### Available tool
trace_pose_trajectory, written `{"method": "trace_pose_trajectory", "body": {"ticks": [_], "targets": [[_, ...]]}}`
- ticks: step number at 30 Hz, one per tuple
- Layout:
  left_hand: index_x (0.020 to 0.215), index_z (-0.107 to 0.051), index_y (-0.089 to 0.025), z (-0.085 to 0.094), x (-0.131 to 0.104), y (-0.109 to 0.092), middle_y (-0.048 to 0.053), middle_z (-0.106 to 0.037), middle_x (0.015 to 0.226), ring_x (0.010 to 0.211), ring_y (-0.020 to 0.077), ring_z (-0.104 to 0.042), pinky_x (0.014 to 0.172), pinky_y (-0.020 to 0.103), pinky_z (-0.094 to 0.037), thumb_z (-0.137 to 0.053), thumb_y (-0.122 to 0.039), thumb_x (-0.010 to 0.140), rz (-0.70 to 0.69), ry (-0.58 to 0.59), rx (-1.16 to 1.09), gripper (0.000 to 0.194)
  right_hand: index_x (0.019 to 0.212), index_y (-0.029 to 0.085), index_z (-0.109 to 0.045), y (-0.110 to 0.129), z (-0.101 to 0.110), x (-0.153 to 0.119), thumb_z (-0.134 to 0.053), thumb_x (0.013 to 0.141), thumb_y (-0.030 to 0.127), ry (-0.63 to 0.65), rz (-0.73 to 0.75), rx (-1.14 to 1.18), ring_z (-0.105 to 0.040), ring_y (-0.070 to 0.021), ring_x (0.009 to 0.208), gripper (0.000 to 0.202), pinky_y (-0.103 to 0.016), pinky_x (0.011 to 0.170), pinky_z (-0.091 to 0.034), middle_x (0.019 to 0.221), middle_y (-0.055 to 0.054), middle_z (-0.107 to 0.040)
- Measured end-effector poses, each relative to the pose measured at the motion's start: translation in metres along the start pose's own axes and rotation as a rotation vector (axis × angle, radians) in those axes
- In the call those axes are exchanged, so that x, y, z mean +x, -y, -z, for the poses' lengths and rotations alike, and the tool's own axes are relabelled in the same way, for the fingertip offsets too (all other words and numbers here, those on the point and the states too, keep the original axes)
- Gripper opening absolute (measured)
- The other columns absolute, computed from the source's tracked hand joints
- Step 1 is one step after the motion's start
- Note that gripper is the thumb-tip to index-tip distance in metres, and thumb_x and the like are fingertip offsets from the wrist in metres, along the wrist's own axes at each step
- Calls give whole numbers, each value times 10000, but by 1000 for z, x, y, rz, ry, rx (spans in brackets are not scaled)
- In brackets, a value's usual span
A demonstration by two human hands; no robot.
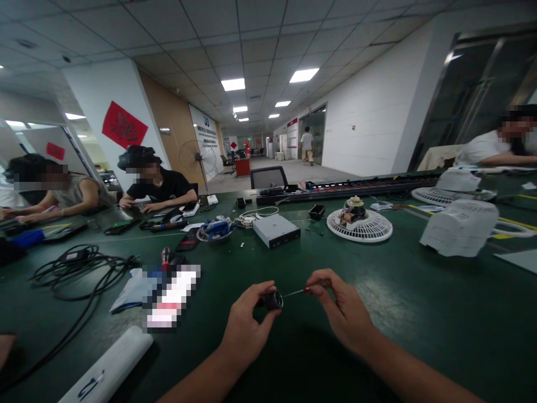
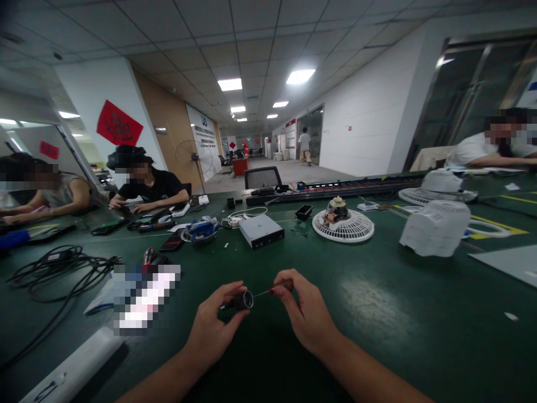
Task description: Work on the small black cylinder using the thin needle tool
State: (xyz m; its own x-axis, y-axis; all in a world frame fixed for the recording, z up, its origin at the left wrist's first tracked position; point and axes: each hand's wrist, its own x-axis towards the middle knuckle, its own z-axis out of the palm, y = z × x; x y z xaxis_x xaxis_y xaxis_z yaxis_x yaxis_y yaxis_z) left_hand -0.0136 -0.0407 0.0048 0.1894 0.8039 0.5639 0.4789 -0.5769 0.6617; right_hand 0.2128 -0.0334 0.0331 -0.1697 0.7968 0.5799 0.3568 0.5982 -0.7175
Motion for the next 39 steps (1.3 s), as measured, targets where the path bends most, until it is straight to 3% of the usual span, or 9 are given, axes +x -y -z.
{"method": "trace_pose_trajectory", "body": {"ticks": [4, 9, 21, 25, 33, 39], "targets": [[1250, -575, -288, 0, 0, -1, 12, -711, 1140, 1022, 202, -697, 891, 365, -589, -737, -29, 754, -30, 17, 1, 583, 945, 225, -587, -2, 0, -1, -468, 997, 350, 36, -37, 77, -660, -173, 710, 180, -276, 660, -497, 775, -13, -679], [1262, -568, -292, 0, -1, 0, 19, -703, 1160, 1051, 215, -689, 881, 372, -593, -731, -53, 770, -35, 42, 16, 571, 950, 222, -583, -4, 0, 1, -476, 994, 383, -22, -105, 65, -668, -177, 732, 198, -284, 689, -495, 782, -15, -694], [1242, -597, -269, 2, 5, -2, 32, -711, 1134, 1059, 236, -684, 940, 440, -568, -709, -79, 782, 40, 126, 61, 510, 939, 215, -596, 4, 2, 7, -468, 992, 363, 139, -134, 31, -687, -189, 755, 203, -304, 699, -492, 796, -24, -717], [1255, -592, -276, 3, 5, 1, 36, -697, 1169, 1095, 242, -665, 958, 449, -554, -699, -87, 801, 39, 134, 68, 503, 958, 221, -598, 4, 0, 5, -483, 986, 357, 113, -145, 10, -696, -200, 766, 180, -324, 712, -495, 809, -30, -727], [1262, -584, -297, 3, 4, -1, 17, -688, 1172, 1081, 212, -666, 966, 403, -545, -663, -61, 826, 37, 158, 44, 502, 949, 198, -560, -11, -2, 11, -486, 978, 425, 59, -287, 312, -701, -211, 758, 240, -284, 570, -481, 812, -61, -720], [1285, -571, -288, 1, 3, 0, 28, -691, 1181, 1112, 229, -655, 997, 443, -527, -680, -60, 808, 34, 167, 71, 539, 917, 204, -581, -8, 1, 9, -466, 1001, 401, 113, -190, 149, -668, -172, 702, 243, -280, 618, -476, 756, -20, -693]]}}
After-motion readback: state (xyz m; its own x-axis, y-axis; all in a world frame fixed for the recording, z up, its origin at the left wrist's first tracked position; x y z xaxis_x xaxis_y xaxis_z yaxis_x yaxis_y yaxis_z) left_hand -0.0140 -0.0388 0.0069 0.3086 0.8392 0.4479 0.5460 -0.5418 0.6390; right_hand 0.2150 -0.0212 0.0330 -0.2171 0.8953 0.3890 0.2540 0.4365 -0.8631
